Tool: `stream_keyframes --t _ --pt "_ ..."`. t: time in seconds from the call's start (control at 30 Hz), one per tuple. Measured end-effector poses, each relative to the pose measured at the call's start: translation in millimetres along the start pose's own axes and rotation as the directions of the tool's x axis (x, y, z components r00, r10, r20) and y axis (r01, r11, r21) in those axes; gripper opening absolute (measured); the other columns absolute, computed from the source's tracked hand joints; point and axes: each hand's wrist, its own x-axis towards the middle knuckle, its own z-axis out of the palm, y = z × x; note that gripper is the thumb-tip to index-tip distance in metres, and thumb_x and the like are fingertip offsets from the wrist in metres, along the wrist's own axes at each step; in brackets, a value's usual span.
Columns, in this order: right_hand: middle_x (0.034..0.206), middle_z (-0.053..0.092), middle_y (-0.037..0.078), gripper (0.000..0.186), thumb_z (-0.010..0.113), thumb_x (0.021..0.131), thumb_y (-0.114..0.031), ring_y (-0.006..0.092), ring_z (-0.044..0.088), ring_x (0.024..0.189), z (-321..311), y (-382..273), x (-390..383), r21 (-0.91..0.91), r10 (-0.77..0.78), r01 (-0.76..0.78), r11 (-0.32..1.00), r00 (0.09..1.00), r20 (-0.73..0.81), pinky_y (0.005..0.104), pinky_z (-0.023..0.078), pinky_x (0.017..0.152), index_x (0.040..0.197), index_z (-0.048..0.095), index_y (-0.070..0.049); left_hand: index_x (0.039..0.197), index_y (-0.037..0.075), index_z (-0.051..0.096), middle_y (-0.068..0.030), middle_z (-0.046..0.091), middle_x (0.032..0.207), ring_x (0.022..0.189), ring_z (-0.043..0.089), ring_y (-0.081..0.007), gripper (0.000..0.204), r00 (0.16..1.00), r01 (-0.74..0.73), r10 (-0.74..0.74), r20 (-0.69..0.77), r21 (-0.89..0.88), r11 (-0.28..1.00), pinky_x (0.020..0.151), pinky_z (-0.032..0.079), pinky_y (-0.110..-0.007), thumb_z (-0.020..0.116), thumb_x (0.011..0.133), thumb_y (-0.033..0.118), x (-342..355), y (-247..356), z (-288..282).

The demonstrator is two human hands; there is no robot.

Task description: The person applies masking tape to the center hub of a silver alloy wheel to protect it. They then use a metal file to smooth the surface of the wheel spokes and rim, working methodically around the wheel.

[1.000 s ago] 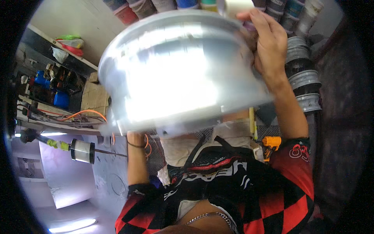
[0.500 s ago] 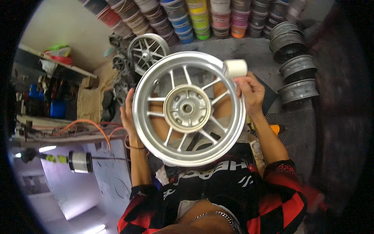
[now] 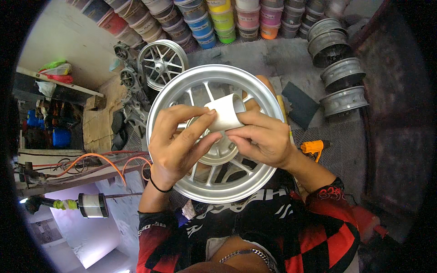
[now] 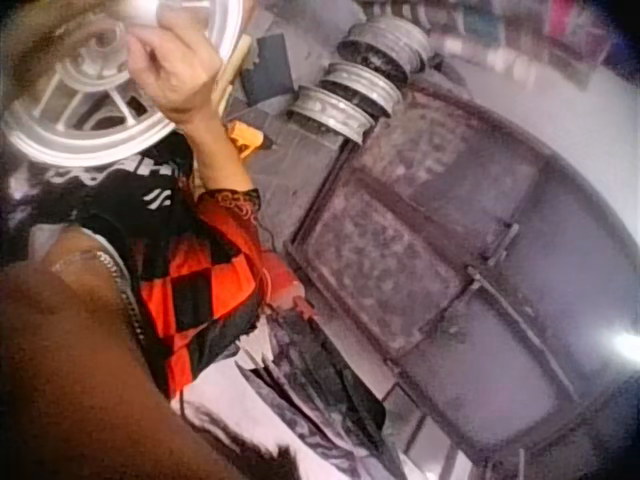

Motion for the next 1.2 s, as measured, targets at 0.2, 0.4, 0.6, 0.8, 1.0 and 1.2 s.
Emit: stream_keyframes --t 0.2,0.4,0.6,0.8,1.0,1.2 --pt "0.097 0.071 0.016 0.019 0.078 0.081 -0.002 0.0237 0.070 0.078 5 -11 1 -0.003 0.024 -0.025 1.000 0.998 -0.056 0.0309 0.055 0.066 0.099 0.075 0.002 0.108 0.006 0.076 -0.0068 0.070 0.096 0.080 0.065 -0.0231 0.040 0.997 -0.039 0.045 -0.059 0.105 0.994 0.070 0.050 -0.035 0.083 0.069 0.008 -16 -4 3" --pt "0.097 0.071 0.015 0.019 0.078 0.081 -0.001 0.0227 0.070 0.077 13 -15 4 -0.070 0.034 -0.040 0.997 0.997 -0.074 0.0307 0.055 0.065 0.100 0.075 0.002 0.103 0.005 0.075 -0.0077 0.071 0.093 0.080 0.066 -0.0224 0.034 0.998 0.062 -0.061 -0.027 0.050 0.997 0.067 0.053 -0.033 0.085 0.070 0.001 -13 0 -4" --pt "0.096 0.071 0.016 0.021 0.078 0.080 -0.001 0.0226 0.070 0.075 13 -19 9 -0.052 0.024 -0.027 0.998 0.998 -0.052 0.0306 0.054 0.063 0.100 0.076 0.002 0.107 0.004 0.074 -0.0072 0.068 0.092 0.078 0.065 -0.0213 0.039 0.996 -0.046 0.055 -0.070 0.129 0.991 0.066 0.052 -0.033 0.076 0.068 0.009 -19 -14 -2" --pt "0.092 0.069 0.015 0.018 0.078 0.080 0.000 0.0214 0.068 0.071 18 -15 10 -0.085 -0.018 0.015 0.996 0.999 -0.041 0.0308 0.052 0.060 0.097 0.075 0.004 0.099 0.003 0.071 -0.0074 0.066 0.088 0.074 0.065 -0.0217 0.032 0.984 -0.174 0.175 0.014 0.183 0.967 0.063 0.052 -0.032 0.078 0.069 0.011 -17 -27 -6" --pt "0.090 0.068 0.014 0.017 0.078 0.080 0.002 0.0201 0.064 0.068 15 -3 16 -0.104 0.048 -0.057 0.993 0.995 -0.092 0.0297 0.050 0.058 0.096 0.074 0.004 0.105 0.003 0.069 -0.0071 0.065 0.090 0.072 0.065 -0.0225 0.031 0.995 0.022 -0.017 -0.094 0.053 0.998 0.058 0.050 -0.031 0.081 0.077 0.010 -11 -27 -1" --pt "0.092 0.069 0.014 0.016 0.078 0.080 0.001 0.0197 0.065 0.070 15 -10 13 -0.015 0.069 -0.070 0.997 0.996 -0.054 0.0296 0.051 0.059 0.096 0.074 0.003 0.105 0.005 0.070 -0.0063 0.066 0.094 0.072 0.064 -0.0206 0.029 0.994 -0.102 0.099 0.038 0.071 0.992 0.057 0.049 -0.031 0.080 0.078 0.013 -9 -35 0"
